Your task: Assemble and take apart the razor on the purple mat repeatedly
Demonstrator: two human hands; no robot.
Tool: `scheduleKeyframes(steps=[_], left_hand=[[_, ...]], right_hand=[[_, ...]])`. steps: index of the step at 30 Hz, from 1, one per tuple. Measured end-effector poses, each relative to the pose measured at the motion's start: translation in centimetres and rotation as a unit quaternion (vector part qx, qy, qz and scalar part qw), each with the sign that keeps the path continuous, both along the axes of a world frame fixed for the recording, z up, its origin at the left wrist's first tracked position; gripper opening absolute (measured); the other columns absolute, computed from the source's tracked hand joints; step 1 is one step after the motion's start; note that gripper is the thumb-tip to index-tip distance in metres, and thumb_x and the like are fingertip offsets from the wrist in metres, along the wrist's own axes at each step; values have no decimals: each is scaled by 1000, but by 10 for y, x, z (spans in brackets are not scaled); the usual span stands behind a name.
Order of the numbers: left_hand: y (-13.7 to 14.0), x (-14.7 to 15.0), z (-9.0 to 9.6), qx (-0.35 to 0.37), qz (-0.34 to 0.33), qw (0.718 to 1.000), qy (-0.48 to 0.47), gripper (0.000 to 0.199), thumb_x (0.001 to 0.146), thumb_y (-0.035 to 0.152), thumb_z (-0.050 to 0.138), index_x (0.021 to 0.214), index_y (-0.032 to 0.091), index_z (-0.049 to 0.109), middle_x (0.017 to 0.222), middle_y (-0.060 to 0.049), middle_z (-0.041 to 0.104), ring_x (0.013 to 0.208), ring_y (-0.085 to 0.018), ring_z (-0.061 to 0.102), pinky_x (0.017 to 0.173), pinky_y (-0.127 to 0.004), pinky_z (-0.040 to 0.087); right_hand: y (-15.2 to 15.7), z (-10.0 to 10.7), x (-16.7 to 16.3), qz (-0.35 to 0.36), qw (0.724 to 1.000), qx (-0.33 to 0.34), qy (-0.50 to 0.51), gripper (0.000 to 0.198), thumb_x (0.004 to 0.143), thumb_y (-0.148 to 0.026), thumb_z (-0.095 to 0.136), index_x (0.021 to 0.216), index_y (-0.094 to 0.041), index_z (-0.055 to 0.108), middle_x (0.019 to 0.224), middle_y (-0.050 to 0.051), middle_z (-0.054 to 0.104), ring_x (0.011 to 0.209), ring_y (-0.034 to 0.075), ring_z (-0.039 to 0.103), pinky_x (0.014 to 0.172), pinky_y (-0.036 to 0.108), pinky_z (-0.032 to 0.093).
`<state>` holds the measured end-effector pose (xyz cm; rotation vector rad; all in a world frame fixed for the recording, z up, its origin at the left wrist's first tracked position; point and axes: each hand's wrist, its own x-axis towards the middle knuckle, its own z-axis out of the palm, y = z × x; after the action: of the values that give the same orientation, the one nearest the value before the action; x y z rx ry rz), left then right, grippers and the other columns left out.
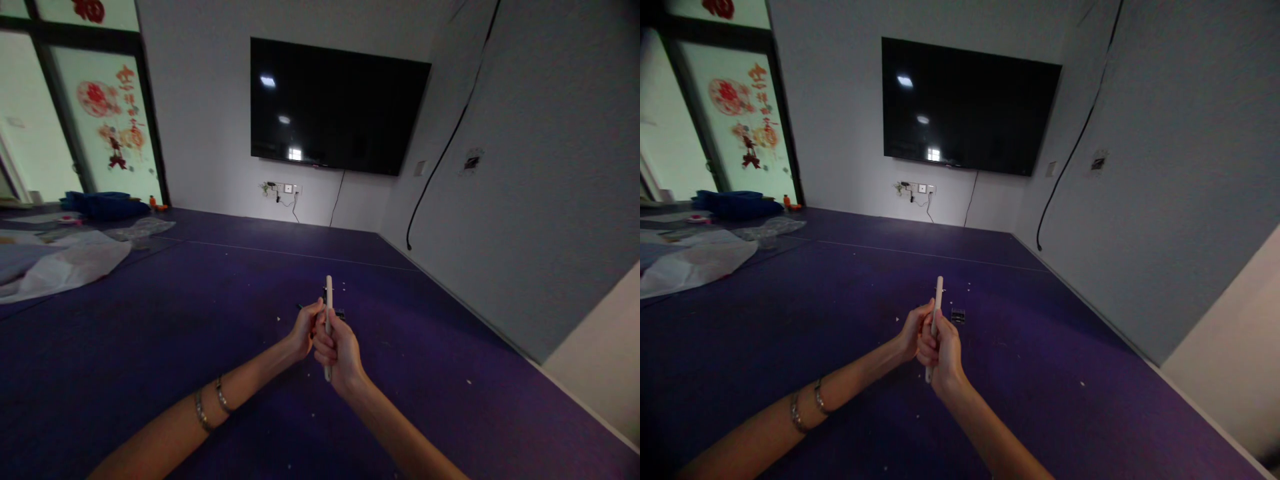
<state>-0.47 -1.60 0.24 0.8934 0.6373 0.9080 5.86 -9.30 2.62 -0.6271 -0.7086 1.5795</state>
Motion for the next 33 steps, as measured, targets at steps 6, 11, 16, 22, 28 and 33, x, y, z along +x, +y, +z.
scheduleKeyframes(steps=[6,11,16,22,28,33], left_hand=[[1,1,5,-14,34,999,-32,47,79,48,48,46,17,36,34,7,29,28,-3,21,33,-19,14],[-1,1,5,-2,46,999,-1,48,78,52,48,45,18,38,32,6,29,29,-5,27,33,-20,17],[2,-4,19,16,30,998,-56,43,74,48,55,50,16,39,38,8,29,30,-2,19,32,-17,14],[1,-5,17,21,46,998,-36,44,76,51,53,51,17,41,37,7,29,31,-3,24,33,-17,17],[5,-4,11,27,22,999,-32,44,78,49,49,49,18,35,36,8,26,29,-3,19,32,-18,13],[0,-3,13,32,41,999,-2,47,77,53,48,48,18,38,35,6,30,30,-5,25,33,-19,17]], right_hand=[[-5,-3,-3,18,1000,-22,0,37,66,-51,63,68,-19,44,37,-12,29,30,0,12,32,16,5],[-1,3,-1,-19,1000,12,2,37,67,-51,63,67,-19,44,37,-12,29,29,0,12,31,16,4],[-6,-3,-1,10,999,-29,-11,41,64,-53,65,64,-19,42,37,-12,28,30,0,12,31,16,5],[-3,8,-1,-7,1000,5,5,35,68,-49,63,67,-19,45,37,-12,29,30,1,13,32,16,5],[-6,-4,-5,19,999,-36,0,39,66,-52,63,66,-19,42,37,-13,28,30,1,12,31,16,5],[-1,9,1,-8,1000,19,12,34,70,-48,62,68,-18,45,38,-12,30,30,1,13,31,16,5]])
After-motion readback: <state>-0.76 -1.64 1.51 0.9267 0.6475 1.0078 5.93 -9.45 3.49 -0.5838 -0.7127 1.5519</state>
